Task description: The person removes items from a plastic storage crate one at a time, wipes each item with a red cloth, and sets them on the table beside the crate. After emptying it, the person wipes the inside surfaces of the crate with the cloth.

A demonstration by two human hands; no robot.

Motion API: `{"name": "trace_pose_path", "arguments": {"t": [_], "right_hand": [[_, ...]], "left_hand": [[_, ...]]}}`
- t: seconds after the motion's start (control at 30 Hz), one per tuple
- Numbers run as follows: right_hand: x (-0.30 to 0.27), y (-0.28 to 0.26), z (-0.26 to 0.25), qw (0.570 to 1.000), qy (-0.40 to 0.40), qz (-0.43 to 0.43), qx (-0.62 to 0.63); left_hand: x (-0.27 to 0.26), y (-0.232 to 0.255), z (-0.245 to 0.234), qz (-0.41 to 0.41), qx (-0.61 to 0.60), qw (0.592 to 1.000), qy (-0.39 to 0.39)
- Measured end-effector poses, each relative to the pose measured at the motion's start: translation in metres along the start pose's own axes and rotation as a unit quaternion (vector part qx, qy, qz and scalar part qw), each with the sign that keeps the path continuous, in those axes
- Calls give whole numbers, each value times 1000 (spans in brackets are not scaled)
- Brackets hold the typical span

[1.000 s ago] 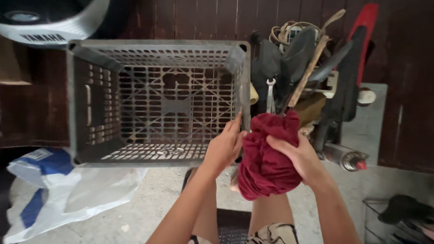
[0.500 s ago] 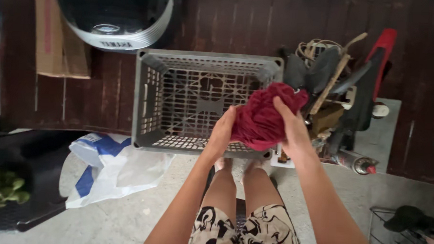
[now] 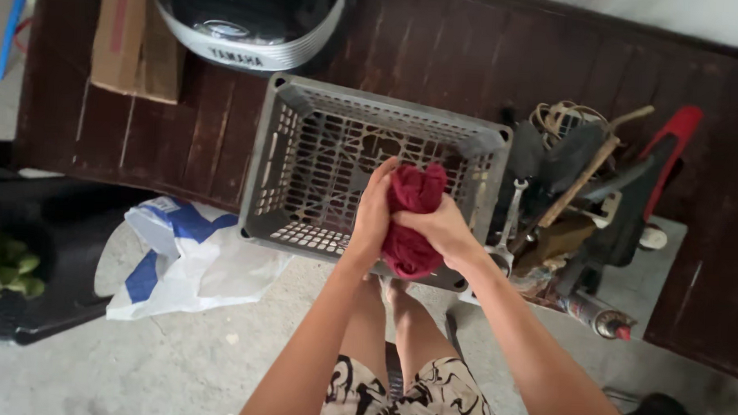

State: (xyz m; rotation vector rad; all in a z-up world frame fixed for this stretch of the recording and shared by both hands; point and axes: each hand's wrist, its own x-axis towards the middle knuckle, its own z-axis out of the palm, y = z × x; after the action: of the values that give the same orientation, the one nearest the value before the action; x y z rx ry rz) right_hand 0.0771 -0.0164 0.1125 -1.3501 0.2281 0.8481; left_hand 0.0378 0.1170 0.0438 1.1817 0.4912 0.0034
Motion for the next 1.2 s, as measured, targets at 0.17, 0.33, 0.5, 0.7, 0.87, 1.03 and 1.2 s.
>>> {"name": "trace_pose_path", "arguments": {"t": [0.17,0.33,0.5,0.7,0.87,1.03,1.2], "right_hand": [[42,-3,-18,989,141,-16,-48],[102,-11,-79,929,288,-219,-74],[141,2,-79,846,431,-124,-289],[171,13,41,825,434,-97,-350],[204,-4,170,846,360,-88,-384],[225,-11,207,800,276,-142,-514],[194,1,131,765,285,-129,-563]], "left_hand": [[41,12,-40,103,334,932,95],[71,36,-132,198,503,821,182],[94,55,-202,44,512,844,155],[102,41,-238,10,505,859,77],[107,24,-248,35,496,865,74],[108,24,-247,56,487,869,73],[104,31,-243,49,495,866,59]]}}
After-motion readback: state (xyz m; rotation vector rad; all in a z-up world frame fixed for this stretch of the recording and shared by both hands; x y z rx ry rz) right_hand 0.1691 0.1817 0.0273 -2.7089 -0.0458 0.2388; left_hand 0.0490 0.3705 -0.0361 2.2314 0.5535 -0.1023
